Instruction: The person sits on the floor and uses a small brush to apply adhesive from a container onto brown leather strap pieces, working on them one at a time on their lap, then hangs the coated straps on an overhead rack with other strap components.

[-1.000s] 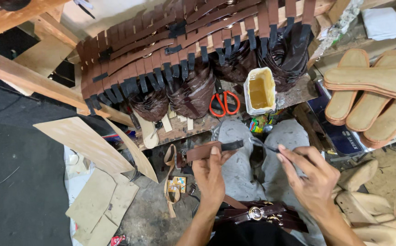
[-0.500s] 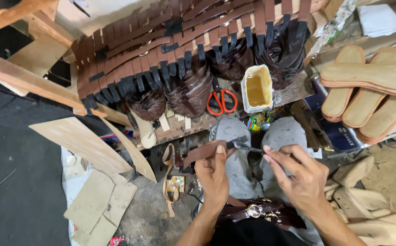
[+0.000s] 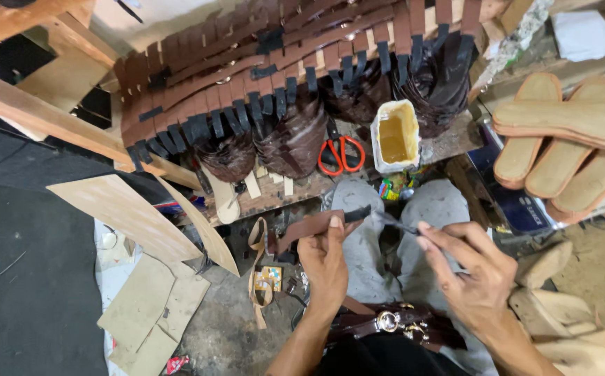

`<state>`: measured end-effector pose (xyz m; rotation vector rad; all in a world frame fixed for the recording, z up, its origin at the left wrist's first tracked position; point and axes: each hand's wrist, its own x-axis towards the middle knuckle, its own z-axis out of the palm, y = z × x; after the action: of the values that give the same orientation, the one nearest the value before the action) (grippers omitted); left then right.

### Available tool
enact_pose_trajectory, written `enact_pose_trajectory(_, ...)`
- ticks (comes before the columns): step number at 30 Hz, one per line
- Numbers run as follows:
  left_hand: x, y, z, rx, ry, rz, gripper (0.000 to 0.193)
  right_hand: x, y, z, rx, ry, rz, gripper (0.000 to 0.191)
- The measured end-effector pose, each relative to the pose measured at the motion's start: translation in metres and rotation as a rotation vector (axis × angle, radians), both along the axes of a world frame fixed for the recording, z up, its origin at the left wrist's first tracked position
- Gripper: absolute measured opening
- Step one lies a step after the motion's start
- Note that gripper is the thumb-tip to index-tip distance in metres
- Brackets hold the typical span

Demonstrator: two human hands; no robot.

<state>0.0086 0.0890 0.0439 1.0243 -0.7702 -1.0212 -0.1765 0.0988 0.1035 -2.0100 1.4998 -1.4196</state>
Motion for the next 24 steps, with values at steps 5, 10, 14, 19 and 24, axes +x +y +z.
enact_pose_trajectory(5, -0.002, -0.001, -0.002, -0.075, 0.030, -0.031, 0.022, 0.004, -0.009, 0.001, 0.139, 0.110, -0.114, 0.025)
enact_pose_trajectory(10, 0.001, -0.001, -0.007, 0.056, 0.007, 0.038, 0.021, 0.005, -0.001, -0.011, 0.074, -0.070, 0.041, 0.025)
enact_pose_trajectory(14, 0.003, -0.005, -0.008, -0.083, 0.171, -0.001, 0.017, -0.003, -0.014, -0.042, 0.254, 0.020, -0.124, 0.025)
enact_pose_trajectory(19, 0.027, -0.013, 0.011, 0.026, -0.082, -0.113, 0.013, -0.030, -0.034, -0.106, 0.345, -0.240, -0.012, 0.024)
enact_pose_trajectory(24, 0.043, -0.038, 0.057, -0.016, -0.184, -0.360, 0.030, -0.032, -0.045, -0.162, 0.477, -0.584, -0.097, 0.024)
